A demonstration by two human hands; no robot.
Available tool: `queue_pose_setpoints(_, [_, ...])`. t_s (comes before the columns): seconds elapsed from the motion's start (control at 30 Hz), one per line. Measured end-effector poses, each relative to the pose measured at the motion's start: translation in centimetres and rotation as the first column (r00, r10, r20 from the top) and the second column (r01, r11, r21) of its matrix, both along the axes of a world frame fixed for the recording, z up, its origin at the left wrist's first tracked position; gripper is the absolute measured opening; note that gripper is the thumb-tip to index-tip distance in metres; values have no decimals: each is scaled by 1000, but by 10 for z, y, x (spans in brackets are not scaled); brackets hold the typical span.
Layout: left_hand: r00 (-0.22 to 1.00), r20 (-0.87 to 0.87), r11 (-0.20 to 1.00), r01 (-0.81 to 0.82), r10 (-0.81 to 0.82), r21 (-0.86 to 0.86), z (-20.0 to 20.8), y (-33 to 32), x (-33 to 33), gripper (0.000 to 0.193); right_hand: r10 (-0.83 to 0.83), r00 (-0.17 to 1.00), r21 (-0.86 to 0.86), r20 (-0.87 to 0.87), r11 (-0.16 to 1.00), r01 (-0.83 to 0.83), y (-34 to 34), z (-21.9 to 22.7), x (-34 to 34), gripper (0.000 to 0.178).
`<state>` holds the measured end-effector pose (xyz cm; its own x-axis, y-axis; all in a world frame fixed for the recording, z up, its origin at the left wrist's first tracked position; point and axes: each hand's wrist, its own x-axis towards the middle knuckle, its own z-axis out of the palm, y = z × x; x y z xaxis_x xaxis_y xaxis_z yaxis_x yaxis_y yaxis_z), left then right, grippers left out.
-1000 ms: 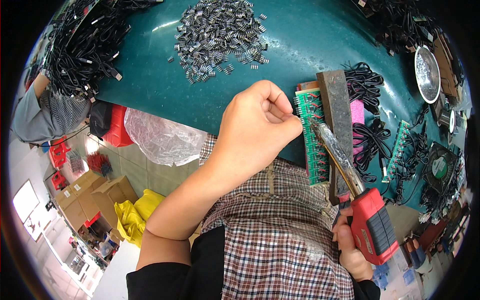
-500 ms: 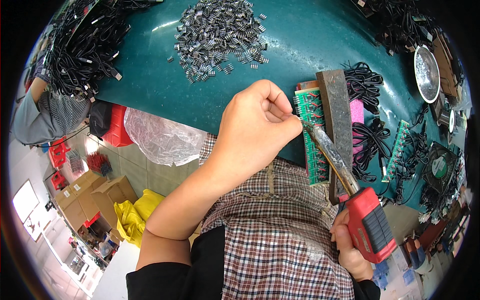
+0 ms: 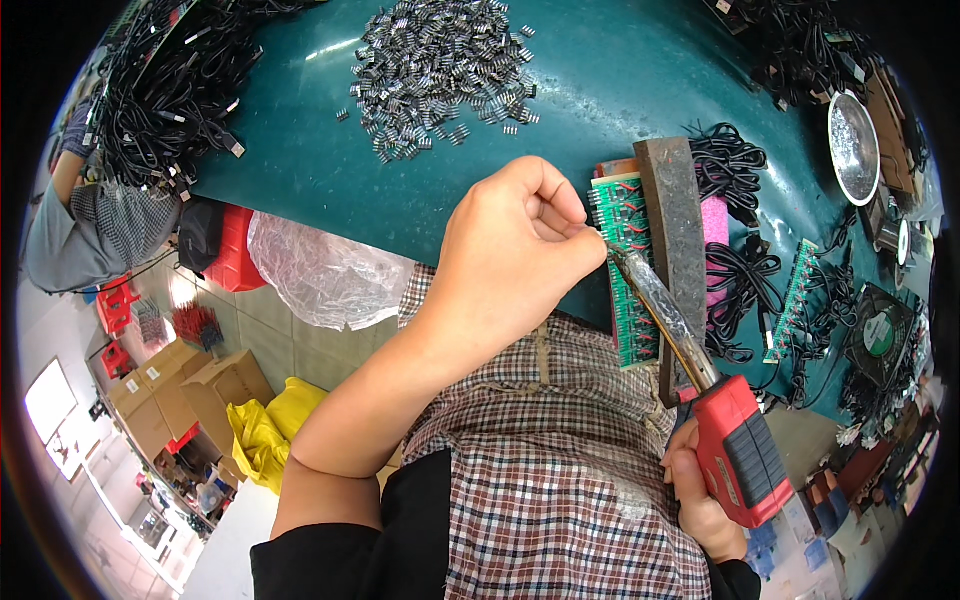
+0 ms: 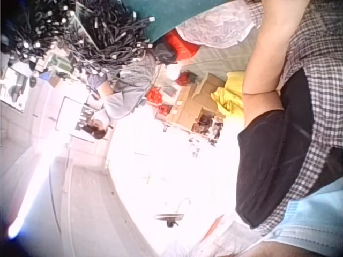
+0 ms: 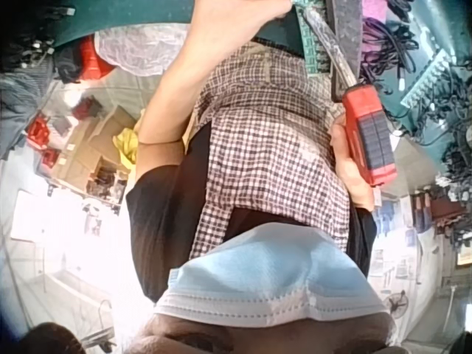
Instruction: The person solders electronic components onto circuit boards using a soldering iron, picking up components from the table by hand to attach them. The person stacks completed circuit boards aside and repeats the process on new boards.
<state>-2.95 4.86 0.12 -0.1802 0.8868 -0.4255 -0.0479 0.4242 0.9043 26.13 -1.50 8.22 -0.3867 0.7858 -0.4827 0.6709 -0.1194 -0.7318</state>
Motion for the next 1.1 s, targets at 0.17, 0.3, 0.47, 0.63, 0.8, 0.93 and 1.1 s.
queue_pose_setpoints(0.17, [1000, 4, 1000, -5, 5, 6, 0, 0, 0, 19, 5, 982, -8, 191, 1000, -4, -4, 12, 2, 23])
queue_pose_setpoints(0.3, [1000, -6, 1000, 1, -1, 12, -1, 0, 0, 20, -45, 967, -80, 252, 995, 67, -7, 19, 4, 25])
queue_pose_setpoints(0.47, [1000, 10, 1000, 3, -3, 10, 2, 0, -3, 19, 268, 808, 188, 525, 889, -418, -10, 15, 5, 22])
queue_pose_setpoints(0.63, [913, -383, 983, -82, 139, 162, 5, 9, -26, 8, -186, 978, -50, 89, 980, 191, -9, 16, 2, 19])
queue_pose_setpoints(0.8, [555, -816, 962, 100, 159, 256, -1, 23, -38, 6, -225, 974, -98, 17, 969, 226, -8, 16, -1, 23])
queue_pose_setpoints(0.93, [464, -874, 949, 189, 141, 253, -5, 23, -40, 8, -268, 963, -127, 27, 955, 270, -12, 15, 0, 31])
queue_pose_setpoints(1.1, [410, -899, 942, 213, 156, 260, -4, 17, -36, 13, -218, 975, -69, -45, 974, 215, -17, 7, 0, 44])
